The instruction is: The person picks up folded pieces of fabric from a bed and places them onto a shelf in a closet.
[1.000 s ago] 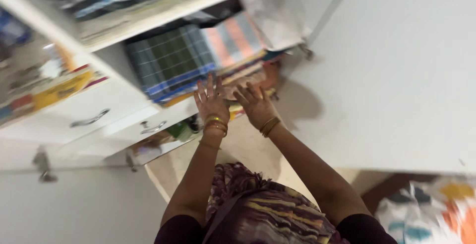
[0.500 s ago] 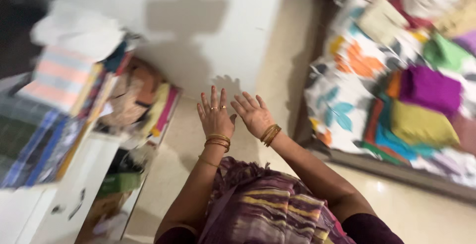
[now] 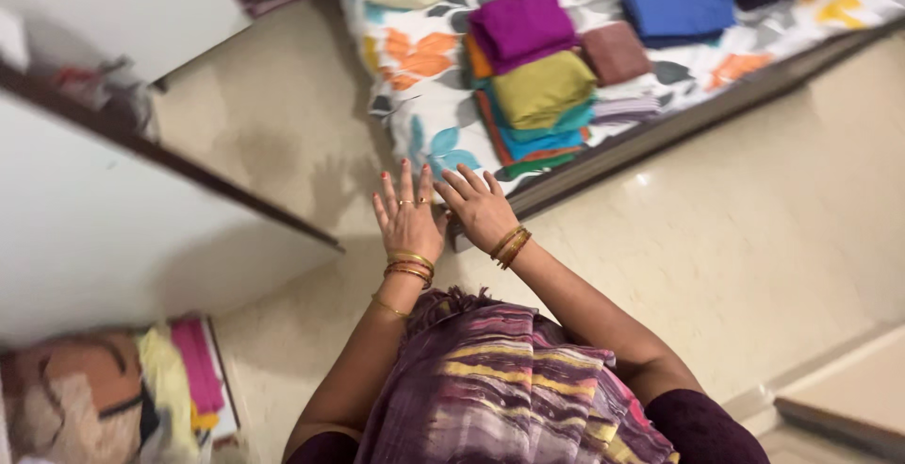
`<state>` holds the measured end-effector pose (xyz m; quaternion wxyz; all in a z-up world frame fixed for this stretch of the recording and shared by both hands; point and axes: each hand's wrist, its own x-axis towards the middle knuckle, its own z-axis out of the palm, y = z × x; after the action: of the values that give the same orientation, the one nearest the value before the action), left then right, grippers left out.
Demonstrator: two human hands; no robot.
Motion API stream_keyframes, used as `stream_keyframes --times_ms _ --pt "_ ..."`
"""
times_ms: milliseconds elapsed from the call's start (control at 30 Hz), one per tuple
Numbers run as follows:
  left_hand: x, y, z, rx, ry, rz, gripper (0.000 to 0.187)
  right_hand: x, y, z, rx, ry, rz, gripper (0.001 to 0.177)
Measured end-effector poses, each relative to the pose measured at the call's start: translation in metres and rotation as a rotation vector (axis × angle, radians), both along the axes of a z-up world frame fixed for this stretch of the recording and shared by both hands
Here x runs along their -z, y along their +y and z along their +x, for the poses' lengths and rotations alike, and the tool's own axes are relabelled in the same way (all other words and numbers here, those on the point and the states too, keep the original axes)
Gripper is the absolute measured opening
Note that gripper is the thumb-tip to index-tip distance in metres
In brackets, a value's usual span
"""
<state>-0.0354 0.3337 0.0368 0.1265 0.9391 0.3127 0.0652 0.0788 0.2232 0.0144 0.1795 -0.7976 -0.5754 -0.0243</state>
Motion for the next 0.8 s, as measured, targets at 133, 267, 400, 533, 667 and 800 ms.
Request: stream_keyframes --times_ms 133,267,400,533,667,800 --pt "0.004 -0.036 0.044 0.165 0.009 0.02 0.09 0.004 -0.051 0.025 0.177 -0.019 -0.018 0.058" --pt "0.001 -0.068 0.078 0.316 -0.026 -0.04 0.091 0.006 -0.096 0.042 0.307 0.016 -0.013 0.056" --pt "-0.003 -0.093 0.111 0.432 -0.069 -0.042 0.087 0.005 -0.127 0.055 0.434 0.006 -0.029 0.053" --pt "-0.002 -0.113 0.15 0.518 -0.004 -0.03 0.091 0.007 -0.153 0.079 0.514 0.025 -0.063 0.057" --pt "0.008 -0.126 0.197 0.593 0.009 -0.037 0.094 0.016 -0.169 0.117 0.593 0.026 -0.07 0.054" --pt "0.018 -0.124 0.252 0.623 0.0 -0.08 0.093 0.024 -0.17 0.171 0.614 0.01 -0.075 0.053"
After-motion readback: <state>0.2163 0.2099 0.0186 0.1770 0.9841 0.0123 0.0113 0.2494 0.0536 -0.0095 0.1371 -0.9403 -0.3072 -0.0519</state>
